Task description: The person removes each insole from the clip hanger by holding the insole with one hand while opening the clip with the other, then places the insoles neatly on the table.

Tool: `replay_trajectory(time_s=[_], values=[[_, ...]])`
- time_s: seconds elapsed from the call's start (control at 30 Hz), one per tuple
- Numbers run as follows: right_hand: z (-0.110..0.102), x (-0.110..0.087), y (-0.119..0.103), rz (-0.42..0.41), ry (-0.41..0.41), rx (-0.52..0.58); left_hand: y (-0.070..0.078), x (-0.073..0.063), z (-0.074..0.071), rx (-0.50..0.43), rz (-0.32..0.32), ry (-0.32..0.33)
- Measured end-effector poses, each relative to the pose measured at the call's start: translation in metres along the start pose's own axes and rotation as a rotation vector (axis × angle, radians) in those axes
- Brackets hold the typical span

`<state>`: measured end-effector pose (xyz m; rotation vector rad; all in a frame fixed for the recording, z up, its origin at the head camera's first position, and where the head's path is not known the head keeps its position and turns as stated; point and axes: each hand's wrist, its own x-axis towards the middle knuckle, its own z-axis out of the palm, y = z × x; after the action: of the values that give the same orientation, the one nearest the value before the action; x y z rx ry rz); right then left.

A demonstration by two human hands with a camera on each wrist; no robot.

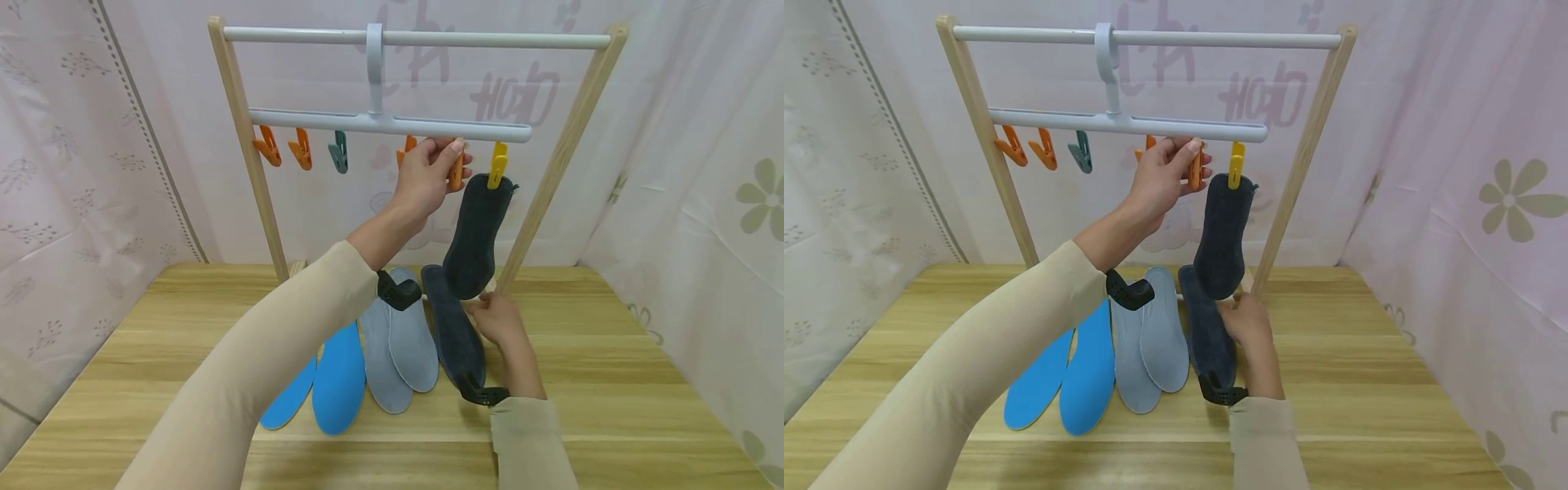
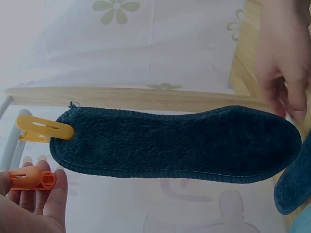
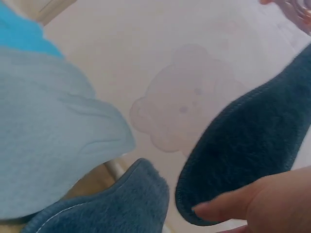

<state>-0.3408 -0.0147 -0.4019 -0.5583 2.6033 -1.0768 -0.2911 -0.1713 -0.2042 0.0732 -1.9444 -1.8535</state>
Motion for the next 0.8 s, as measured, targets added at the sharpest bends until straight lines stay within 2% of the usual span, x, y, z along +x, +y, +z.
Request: replay_trajectory(time_s=[0.13, 0.37, 0.5, 0.63, 0.73, 0.8], values=[[-0.004, -0.002, -0.002, 0.021, 0.01, 0.172, 0.0, -0.001, -0.001, 0.003, 0.004, -0.004], [-0.005, -0.001, -0.009, -0.057, 0.124, 0.405, 0.001, -0.002, -0.001, 0.006, 0.004, -0.005], [-0.005, -0.001, -0.013, -0.06, 0.148, 0.463, 0.0, -0.003, -0.002, 0.008, 0.009, -0.011], [-0.005, -0.001, -0.013, -0.08, 0.162, 0.468, -0.003, -0.002, -0.002, -0.003, 0.015, -0.016], [-0.005, -0.002, -0.011, -0.094, 0.154, 0.474, -0.004, -0.001, -0.002, -0.018, 0.02, -0.022], [-0.005, -0.002, -0.011, -0.103, 0.136, 0.515, -0.004, -0.001, -0.003, -0.021, 0.022, -0.026]])
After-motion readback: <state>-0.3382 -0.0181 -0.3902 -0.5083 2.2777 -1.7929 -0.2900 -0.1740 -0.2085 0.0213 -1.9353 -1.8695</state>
